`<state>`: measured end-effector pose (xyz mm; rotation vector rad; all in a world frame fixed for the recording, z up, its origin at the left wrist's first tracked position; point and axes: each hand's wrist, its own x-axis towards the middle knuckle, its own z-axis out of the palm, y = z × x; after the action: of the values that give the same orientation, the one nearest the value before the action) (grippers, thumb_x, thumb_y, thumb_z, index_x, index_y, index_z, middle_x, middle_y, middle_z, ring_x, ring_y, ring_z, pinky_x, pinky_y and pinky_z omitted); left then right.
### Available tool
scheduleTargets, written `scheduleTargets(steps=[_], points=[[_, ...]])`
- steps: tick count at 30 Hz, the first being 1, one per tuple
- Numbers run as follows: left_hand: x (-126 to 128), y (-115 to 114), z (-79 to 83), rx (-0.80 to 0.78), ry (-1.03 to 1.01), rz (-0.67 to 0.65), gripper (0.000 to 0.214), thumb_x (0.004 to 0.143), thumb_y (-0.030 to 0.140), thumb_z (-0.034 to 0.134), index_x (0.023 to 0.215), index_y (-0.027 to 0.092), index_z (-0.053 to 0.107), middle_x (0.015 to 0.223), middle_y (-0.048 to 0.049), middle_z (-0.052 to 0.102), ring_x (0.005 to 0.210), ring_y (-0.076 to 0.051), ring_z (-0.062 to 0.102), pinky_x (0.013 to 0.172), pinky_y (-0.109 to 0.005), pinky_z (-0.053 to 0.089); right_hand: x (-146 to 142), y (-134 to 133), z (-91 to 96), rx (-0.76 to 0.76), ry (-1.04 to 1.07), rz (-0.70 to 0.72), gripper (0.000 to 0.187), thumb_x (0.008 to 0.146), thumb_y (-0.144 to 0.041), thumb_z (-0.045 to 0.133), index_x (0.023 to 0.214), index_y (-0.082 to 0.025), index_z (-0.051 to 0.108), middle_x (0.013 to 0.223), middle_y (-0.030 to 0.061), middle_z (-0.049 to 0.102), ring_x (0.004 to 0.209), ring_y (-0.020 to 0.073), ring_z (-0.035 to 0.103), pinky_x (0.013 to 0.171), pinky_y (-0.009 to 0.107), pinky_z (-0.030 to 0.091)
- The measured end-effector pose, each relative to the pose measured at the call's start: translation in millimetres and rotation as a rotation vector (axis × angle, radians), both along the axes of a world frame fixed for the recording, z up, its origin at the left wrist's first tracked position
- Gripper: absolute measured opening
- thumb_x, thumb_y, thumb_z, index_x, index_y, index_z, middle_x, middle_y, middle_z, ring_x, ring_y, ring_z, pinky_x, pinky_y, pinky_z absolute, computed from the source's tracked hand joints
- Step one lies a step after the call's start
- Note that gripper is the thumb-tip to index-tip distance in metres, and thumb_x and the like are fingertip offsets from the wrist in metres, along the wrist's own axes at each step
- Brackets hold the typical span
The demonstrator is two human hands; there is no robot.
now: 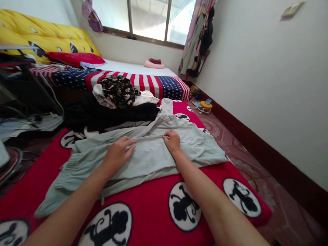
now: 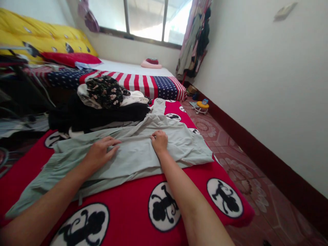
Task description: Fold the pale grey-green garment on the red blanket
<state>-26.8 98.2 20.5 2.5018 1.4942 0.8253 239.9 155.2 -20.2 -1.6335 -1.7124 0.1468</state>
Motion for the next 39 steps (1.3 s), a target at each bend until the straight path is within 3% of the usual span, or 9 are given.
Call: scheduleTargets(steps=[3,7,11,18,22,30,32,35,39], points=[[10.9,-6.3,-15.0,-0.134,0.038,-0.196,0.050,0.090,0.048,0.049,0.130,0.020,0.057,0.136,-0.0108,0.056,0.121,-0.024,0.054,0.103,-0.036,0.041,-1.2,-1.1,1.0,0.008,0.008,0.012,0.008,0.081,-0.021,0.063,0.073,-0.021,0.066,0.087,0.0063,0.065,0.089,0.0223,0.058,0.087,0.036,0.043],[12.7,-14.8,-40.1,-0.084,0.206,-0.138,0.058,0.088,0.052,0.051,0.142,0.030,0.045,0.153,-0.0063,0.039,0.141,-0.028,0.033,0.114,-0.049,0.028,14.1,-13.7,12.5,0.038,0.023,0.061,0.012,0.081,-0.018,0.060,0.088,-0.023,0.067,0.095,0.0040,0.068,0.092,0.0197,0.060,0.085,0.032,0.046],[10.9,-17.2,-47.2,-0.043,0.239,-0.116,0.059,0.088,0.053,0.051,0.142,0.030,0.045,0.153,-0.0060,0.039,0.142,-0.027,0.033,0.114,-0.049,0.028,72.1,-40.9,31.8,0.062,0.010,-0.001,0.022,0.083,-0.021,0.053,0.100,-0.021,0.066,0.107,0.0064,0.068,0.101,0.0207,0.059,0.090,0.033,0.044],[13.9,-16.5,-47.2,-0.007,0.244,-0.098,0.059,0.088,0.055,0.050,0.141,0.029,0.046,0.153,-0.0055,0.038,0.142,-0.028,0.033,0.113,-0.048,0.028,174.8,-74.6,40.8,-0.213,-0.120,-0.124,0.030,0.077,-0.044,0.061,0.060,-0.020,0.067,0.055,0.0005,0.062,0.055,0.0165,0.056,0.055,0.025,0.039],[13.0,-17.8,-46.3,-0.026,0.262,-0.096,0.061,0.088,0.056,0.048,0.141,0.029,0.045,0.153,-0.0057,0.038,0.142,-0.028,0.033,0.114,-0.048,0.027,184.4,-86.1,32.8,-0.268,-0.195,-0.161,0.021,0.070,-0.040,0.066,0.061,-0.021,0.069,0.058,-0.0006,0.065,0.057,0.0156,0.058,0.053,0.023,0.035],[14.7,-15.6,-44.1,-0.055,0.260,-0.111,0.063,0.088,0.058,0.047,0.143,0.028,0.043,0.155,-0.0058,0.035,0.143,-0.028,0.029,0.115,-0.048,0.024,176.4,-111.0,24.4,-0.198,-0.312,-0.332,0.015,0.078,-0.034,0.061,0.079,-0.021,0.070,0.081,0.0085,0.071,0.078,0.0256,0.064,0.069,0.034,0.045],[14.2,-17.7,-41.5,-0.089,0.244,-0.111,0.063,0.089,0.056,0.048,0.144,0.026,0.042,0.155,-0.0077,0.033,0.144,-0.028,0.027,0.115,-0.050,0.023,167.6,-117.4,32.1,-0.102,-0.337,-0.266,0.013,0.079,-0.028,0.060,0.086,-0.021,0.068,0.093,0.0095,0.070,0.090,0.0265,0.064,0.080,0.038,0.046],[1.4,-33.8,-30.8,-0.190,0.222,-0.160,0.064,0.090,0.055,0.048,0.145,0.023,0.040,0.156,-0.0112,0.031,0.145,-0.028,0.025,0.116,-0.050,0.022,152.3,-134.1,44.1,0.091,-0.344,0.022,0.020,0.084,-0.030,0.059,0.100,-0.022,0.066,0.105,0.0099,0.068,0.102,0.0266,0.062,0.093,0.042,0.046],[-39.7,-77.2,-9.1,-0.272,0.283,-0.217,0.076,0.081,0.059,0.060,0.146,0.026,0.038,0.157,-0.0107,0.028,0.144,-0.030,0.025,0.117,-0.052,0.021,150.6,-156.7,38.8,0.023,-0.496,0.467,0.046,0.084,-0.030,0.058,0.129,-0.026,0.054,0.133,0.0092,0.058,0.124,0.0288,0.053,0.103,0.048,0.042]])
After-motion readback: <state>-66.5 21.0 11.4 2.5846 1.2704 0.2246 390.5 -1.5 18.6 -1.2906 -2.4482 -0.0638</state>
